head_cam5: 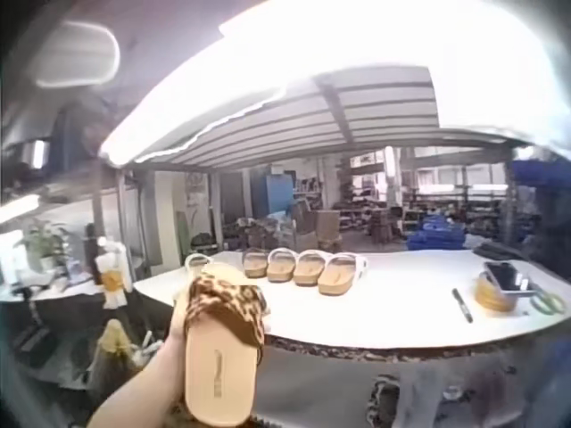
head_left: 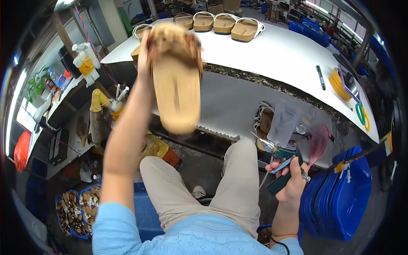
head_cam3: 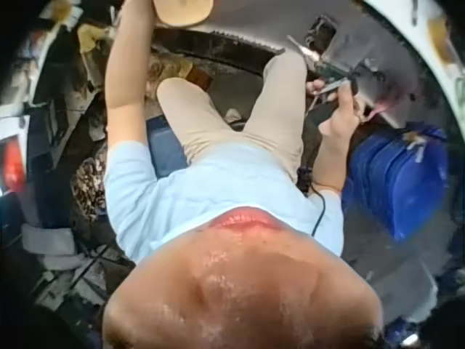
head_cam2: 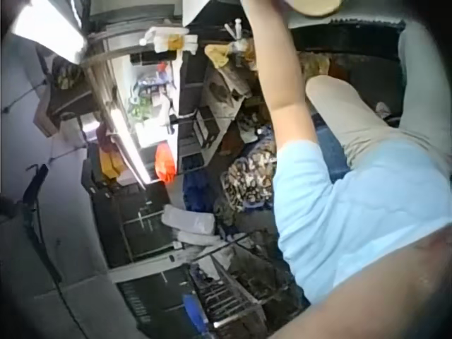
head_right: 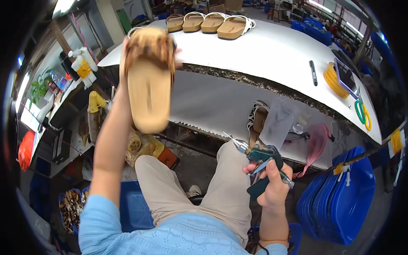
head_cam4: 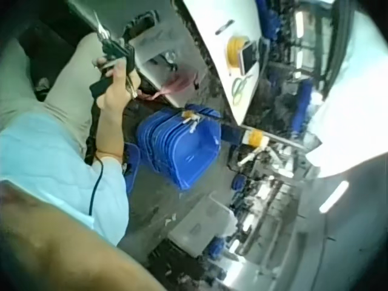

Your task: The person applies adhesive along the straps and soles of sandals using a pneumatic dispenser and places them onto the table. The person then presses and turns the sandals by hand before placing them on the table.

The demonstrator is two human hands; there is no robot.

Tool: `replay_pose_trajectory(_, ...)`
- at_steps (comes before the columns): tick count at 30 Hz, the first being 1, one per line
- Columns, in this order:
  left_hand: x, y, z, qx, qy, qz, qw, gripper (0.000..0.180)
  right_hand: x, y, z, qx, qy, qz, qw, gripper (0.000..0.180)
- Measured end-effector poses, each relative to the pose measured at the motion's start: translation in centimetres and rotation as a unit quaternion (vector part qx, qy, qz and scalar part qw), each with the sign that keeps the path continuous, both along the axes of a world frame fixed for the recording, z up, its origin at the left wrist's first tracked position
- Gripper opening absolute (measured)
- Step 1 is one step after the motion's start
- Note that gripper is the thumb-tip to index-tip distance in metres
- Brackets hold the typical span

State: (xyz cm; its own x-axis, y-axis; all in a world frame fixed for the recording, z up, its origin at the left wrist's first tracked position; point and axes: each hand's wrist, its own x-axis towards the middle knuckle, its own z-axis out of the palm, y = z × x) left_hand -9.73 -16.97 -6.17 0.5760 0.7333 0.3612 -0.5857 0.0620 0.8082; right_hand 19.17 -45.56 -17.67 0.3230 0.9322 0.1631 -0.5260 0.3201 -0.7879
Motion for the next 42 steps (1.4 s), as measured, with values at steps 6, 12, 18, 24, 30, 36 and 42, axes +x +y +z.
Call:
replay_pose_trajectory(6, -2.7, 6.0, 5.0, 0.107, 0.154, 0.433, 0.882, 0.049, 2.5, -2.2, -2.8, 0.008, -0.012, -0.058, 0.998, 0.041)
replay_pose_trajectory(12, 5.8, -7.4, -5.4, 0.557, 0.173, 0.449, 0.677, 0.012, 5.7, -1.7, -4.4, -0.061, 0.034, -0.141, 0.988, 0.041)
replay_pose_trajectory(18, 20.6, -2.7, -25.3, 0.208, 0.449, 0.201, 0.846, 0.038, 7.7, -1.8, -6.0, -0.086, 0.052, -0.171, 0.980, 0.043)
replay_pose_trajectory(24, 32.5, 3.0, -31.5, 0.095, 0.653, 0.120, 0.742, 0.043, 8.3, -2.3, -7.0, -0.109, 0.031, -0.208, 0.972, 0.042)
replay_pose_trajectory(30, 32.9, 7.2, -37.2, 0.028, 0.603, 0.187, 0.775, 0.039, 8.1, -0.2, -8.2, -0.141, 0.086, -0.207, 0.964, 0.040)
replay_pose_trajectory(36, 27.4, 7.7, -33.7, -0.279, 0.231, -0.085, 0.928, 0.056, 8.1, 0.8, -7.9, -0.104, 0.053, -0.178, 0.977, 0.038)
replay_pose_trajectory(42, 18.8, -2.3, -26.7, -0.238, 0.133, 0.035, 0.961, 0.060, 7.7, -1.0, -8.3, -0.080, -0.031, -0.159, 0.984, 0.034)
